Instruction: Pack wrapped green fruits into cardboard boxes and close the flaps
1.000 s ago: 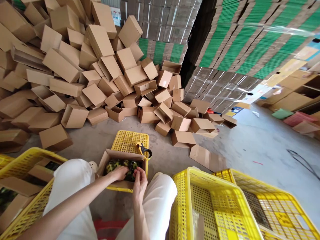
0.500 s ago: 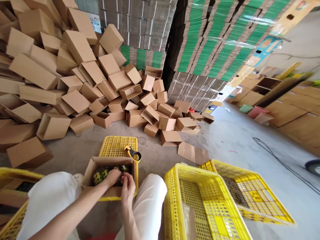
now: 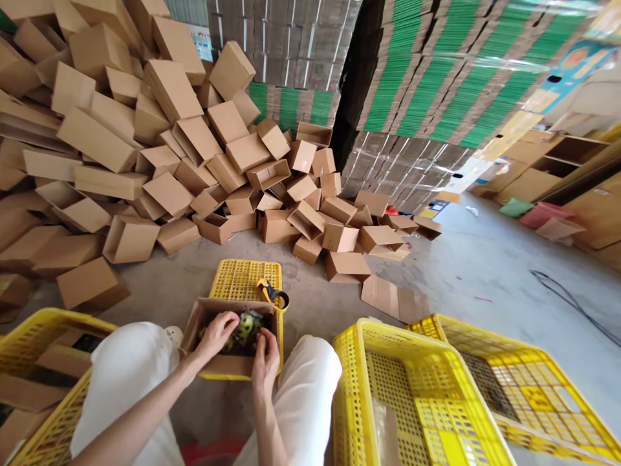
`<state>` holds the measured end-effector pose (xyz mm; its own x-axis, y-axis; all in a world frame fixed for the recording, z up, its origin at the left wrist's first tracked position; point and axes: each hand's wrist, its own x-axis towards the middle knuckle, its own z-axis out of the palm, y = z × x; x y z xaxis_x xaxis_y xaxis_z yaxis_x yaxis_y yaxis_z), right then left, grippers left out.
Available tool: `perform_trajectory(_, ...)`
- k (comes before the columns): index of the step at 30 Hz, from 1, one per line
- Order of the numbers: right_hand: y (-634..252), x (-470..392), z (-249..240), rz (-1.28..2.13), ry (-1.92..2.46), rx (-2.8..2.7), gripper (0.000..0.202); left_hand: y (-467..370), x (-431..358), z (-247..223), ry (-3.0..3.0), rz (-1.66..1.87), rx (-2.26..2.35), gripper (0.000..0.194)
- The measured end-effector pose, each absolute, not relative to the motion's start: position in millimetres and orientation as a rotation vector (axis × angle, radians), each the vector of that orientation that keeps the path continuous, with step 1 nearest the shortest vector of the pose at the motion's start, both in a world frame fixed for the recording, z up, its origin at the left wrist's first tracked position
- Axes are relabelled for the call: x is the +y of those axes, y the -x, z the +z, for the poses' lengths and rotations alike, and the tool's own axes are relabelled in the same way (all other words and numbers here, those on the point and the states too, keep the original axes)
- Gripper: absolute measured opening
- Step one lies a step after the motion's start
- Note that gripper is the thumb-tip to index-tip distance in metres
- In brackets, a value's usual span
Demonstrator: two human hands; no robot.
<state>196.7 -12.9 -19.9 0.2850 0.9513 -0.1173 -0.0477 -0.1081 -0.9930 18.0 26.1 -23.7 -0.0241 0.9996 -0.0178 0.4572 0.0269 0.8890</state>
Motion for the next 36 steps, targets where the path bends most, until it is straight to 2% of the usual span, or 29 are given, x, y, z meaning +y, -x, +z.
perform_trajectory(2,-195,-12,-17,1.067,1.399,-0.982,0.052,-18,17,-12,-1.211,1.17,1.492,0.03)
perform_trajectory(6,-193,-12,-8,1.18,1.275,-1.128,0.064,-35,-4,3,-0.642,1.352,1.202,0.049)
perform_trajectory(12,-201,-11,-1,1.326,1.212,-1.199,0.052,-47,-16,12,-0.259,1.38,1.127,0.062)
perform_trajectory(18,-200,-13,-5,1.261,1.271,-1.234,0.053,-26,-12,24,-0.499,1.257,1.318,0.061)
perform_trajectory(26,-195,-12,6,1.206,1.286,-1.241,0.052,-29,-15,21,-0.811,1.365,1.665,0.061)
perform_trajectory(33,-203,-13,5,1.283,1.282,-1.178,0.054,-33,-11,19,-0.608,1.368,1.64,0.066)
perform_trajectory(36,-203,-14,-1,1.261,1.201,-1.149,0.067,-28,-11,15,-0.608,1.375,1.688,0.065)
